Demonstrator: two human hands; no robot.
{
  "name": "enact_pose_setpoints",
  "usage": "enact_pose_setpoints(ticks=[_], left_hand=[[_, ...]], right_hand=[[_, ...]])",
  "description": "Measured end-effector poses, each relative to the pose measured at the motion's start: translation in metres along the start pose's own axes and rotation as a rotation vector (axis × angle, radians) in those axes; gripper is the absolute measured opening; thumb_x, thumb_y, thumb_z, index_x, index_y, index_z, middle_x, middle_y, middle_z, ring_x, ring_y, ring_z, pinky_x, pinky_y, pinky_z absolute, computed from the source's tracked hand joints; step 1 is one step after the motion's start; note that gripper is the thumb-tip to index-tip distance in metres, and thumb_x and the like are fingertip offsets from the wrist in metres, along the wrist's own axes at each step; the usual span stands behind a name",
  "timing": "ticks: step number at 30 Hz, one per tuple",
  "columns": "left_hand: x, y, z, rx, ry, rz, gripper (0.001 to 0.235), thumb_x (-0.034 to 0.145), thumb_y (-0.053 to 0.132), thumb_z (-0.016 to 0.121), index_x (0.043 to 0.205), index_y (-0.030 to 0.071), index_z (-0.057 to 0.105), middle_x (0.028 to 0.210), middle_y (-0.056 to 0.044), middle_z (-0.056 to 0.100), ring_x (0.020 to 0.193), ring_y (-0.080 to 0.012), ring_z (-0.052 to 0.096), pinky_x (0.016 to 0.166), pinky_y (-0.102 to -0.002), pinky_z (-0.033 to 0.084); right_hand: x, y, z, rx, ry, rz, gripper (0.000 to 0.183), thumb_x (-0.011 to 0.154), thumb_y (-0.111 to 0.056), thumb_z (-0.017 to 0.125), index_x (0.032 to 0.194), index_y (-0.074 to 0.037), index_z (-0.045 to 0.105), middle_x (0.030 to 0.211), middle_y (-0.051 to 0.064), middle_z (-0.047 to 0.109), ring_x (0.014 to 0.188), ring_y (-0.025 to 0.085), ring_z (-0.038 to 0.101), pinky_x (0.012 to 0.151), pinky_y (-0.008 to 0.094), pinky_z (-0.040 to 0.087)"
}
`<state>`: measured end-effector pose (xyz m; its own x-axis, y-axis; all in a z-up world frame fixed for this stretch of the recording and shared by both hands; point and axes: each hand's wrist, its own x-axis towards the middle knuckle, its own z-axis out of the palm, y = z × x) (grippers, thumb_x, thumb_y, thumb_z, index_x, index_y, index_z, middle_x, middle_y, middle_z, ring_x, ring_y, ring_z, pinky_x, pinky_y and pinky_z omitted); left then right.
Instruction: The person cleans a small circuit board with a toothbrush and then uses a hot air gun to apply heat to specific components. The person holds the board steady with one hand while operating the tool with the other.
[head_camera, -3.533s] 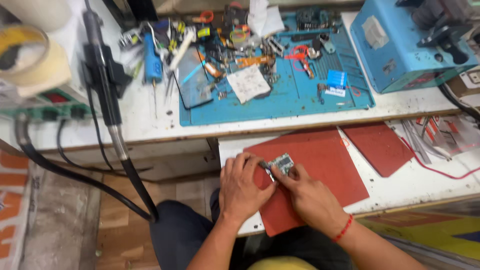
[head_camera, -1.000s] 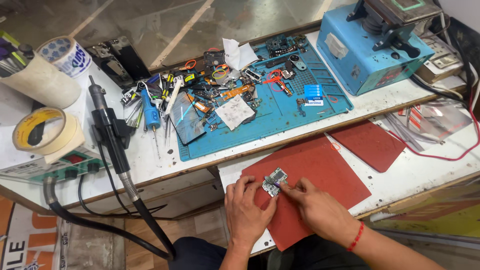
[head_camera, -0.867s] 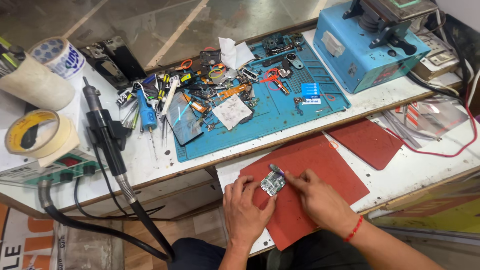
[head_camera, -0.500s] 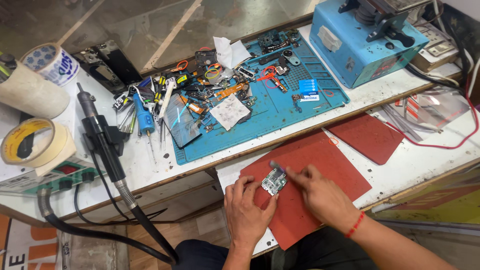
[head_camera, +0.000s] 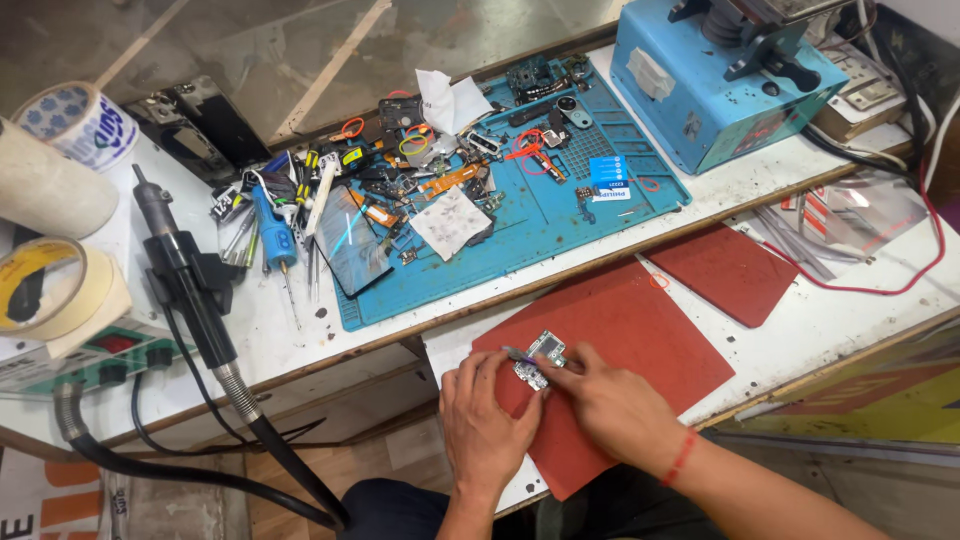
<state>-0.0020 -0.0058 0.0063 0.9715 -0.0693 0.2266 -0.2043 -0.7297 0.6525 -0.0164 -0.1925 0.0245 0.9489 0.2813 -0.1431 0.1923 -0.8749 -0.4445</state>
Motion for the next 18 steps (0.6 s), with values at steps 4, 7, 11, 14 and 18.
enact_pose_setpoints(ticks=[4, 7, 11, 14, 18], left_hand=[[0.005, 0.003, -0.003, -0.030, 0.022, 0.020, 0.061, 0.065, 0.030, 0.088, 0.118, 0.006, 0.067, 0.118, -0.007, 0.063, 0.109, -0.0306, 0.056, 0.096, -0.045, 0.045], [0.005, 0.002, -0.001, 0.031, -0.022, -0.005, 0.054, 0.067, 0.033, 0.089, 0.111, 0.008, 0.071, 0.116, -0.007, 0.063, 0.104, -0.0319, 0.055, 0.093, -0.045, 0.045], [0.004, 0.004, -0.001, 0.047, 0.001, 0.060, 0.047, 0.068, 0.032, 0.087, 0.105, 0.007, 0.073, 0.117, -0.007, 0.062, 0.104, -0.0312, 0.055, 0.092, -0.045, 0.046], [0.000, 0.003, 0.000, 0.037, 0.027, 0.074, 0.046, 0.068, 0.032, 0.086, 0.105, 0.007, 0.074, 0.119, -0.006, 0.062, 0.106, -0.0310, 0.055, 0.092, -0.045, 0.046], [0.001, 0.002, -0.003, 0.025, 0.064, 0.070, 0.046, 0.067, 0.031, 0.086, 0.105, 0.008, 0.073, 0.119, -0.006, 0.062, 0.106, -0.0315, 0.055, 0.091, -0.046, 0.045]], right_hand=[[-0.007, 0.009, -0.012, -0.001, -0.057, -0.008, 0.071, 0.083, -0.007, 0.050, 0.151, -0.026, 0.053, 0.113, 0.014, 0.058, 0.077, 0.037, 0.069, 0.066, 0.048, 0.057], [-0.008, 0.025, -0.023, -0.056, 0.014, 0.099, 0.065, 0.088, -0.012, 0.050, 0.152, -0.026, 0.051, 0.112, 0.013, 0.059, 0.076, 0.038, 0.068, 0.066, 0.048, 0.057], [-0.022, 0.016, -0.014, 0.016, -0.035, -0.110, 0.061, 0.085, -0.009, 0.052, 0.145, -0.020, 0.053, 0.111, 0.015, 0.060, 0.075, 0.038, 0.070, 0.068, 0.050, 0.057], [-0.011, 0.012, -0.011, 0.011, 0.125, -0.015, 0.057, 0.086, -0.008, 0.053, 0.141, -0.020, 0.057, 0.109, 0.014, 0.060, 0.079, 0.040, 0.068, 0.066, 0.050, 0.056], [-0.007, 0.002, -0.017, -0.023, -0.028, -0.012, 0.069, 0.084, -0.006, 0.053, 0.150, -0.025, 0.054, 0.116, 0.013, 0.058, 0.079, 0.039, 0.068, 0.069, 0.049, 0.057]])
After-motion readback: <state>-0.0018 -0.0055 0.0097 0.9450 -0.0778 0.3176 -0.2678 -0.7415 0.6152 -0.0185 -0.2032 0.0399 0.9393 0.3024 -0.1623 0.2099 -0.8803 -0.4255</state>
